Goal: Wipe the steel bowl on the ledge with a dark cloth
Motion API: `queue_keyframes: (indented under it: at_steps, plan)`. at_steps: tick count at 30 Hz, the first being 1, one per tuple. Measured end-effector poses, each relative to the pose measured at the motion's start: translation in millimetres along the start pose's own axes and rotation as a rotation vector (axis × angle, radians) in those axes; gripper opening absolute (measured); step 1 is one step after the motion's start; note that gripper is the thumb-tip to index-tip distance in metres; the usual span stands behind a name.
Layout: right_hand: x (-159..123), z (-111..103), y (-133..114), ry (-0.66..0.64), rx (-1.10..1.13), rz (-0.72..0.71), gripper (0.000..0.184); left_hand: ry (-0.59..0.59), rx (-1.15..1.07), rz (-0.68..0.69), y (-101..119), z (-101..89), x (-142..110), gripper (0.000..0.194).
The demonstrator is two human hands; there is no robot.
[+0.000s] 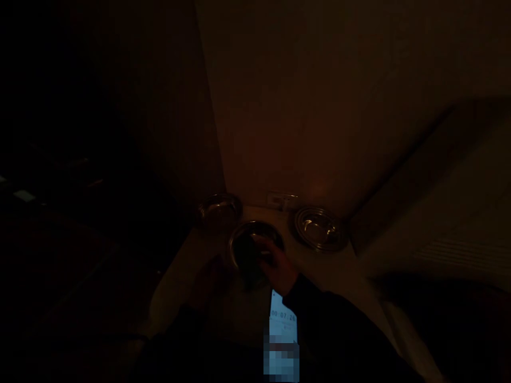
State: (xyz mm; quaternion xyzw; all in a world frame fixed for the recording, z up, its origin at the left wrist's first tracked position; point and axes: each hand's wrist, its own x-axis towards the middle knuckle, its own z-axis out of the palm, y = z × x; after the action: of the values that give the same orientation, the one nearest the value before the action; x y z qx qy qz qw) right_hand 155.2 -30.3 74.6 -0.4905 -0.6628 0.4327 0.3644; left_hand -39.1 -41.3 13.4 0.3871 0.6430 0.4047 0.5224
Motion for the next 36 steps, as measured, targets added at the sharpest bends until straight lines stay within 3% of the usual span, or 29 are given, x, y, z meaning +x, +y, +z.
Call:
queue_keyframes:
  at_steps: [2, 6, 10, 14, 18, 23, 29, 32, 36]
  plan:
    - [-4.0, 11.6, 0.7, 0.008, 0.074, 0.014, 0.029, -0.023, -0.141, -0.098, 3.5, -9.9, -13.7, 0.051]
    - [-15.2, 50.2, 6.0, -0.046, 0.117, -0.017, 0.030, -0.080, -0.208, -0.008, 11.6, -28.3, -39.2, 0.053]
    - [-23.7, 87.4, 14.4, -0.111, -0.110, -0.032, 0.041, 0.070, 0.029, 0.024, 11.8, -47.3, -47.5, 0.049]
    - [-29.8, 97.6, 14.6, -0.238, -0.320, -0.083, 0.044, 0.165, 0.276, 0.044, 4.0, -58.9, -39.4, 0.044]
    - [-34.0, 76.9, 14.4, -0.181, -0.420, -0.093, 0.036, 0.163, 0.464, 0.032, -5.8, -56.9, -25.9, 0.050]
    - [-36.9, 22.4, 23.7, -0.029, -0.364, 0.009, 0.029, 0.148, 0.587, 0.091, -12.4, -53.4, -19.7, 0.058]
    - [-29.2, -36.0, 59.9, 0.234, -0.303, 0.196, 0.032, 0.279, 0.760, 0.268, 13.7, -45.7, -17.2, 0.051]
    - [-21.4, -41.8, 78.7, 0.325, -0.261, 0.270, 0.033, 0.135, 0.781, 0.287, 34.1, -27.5, -8.4, 0.043]
    - [-11.3, -34.2, 89.9, 0.301, -0.190, 0.288, 0.029, -0.059, 0.870, 0.221, 51.7, -3.9, 4.6, 0.040]
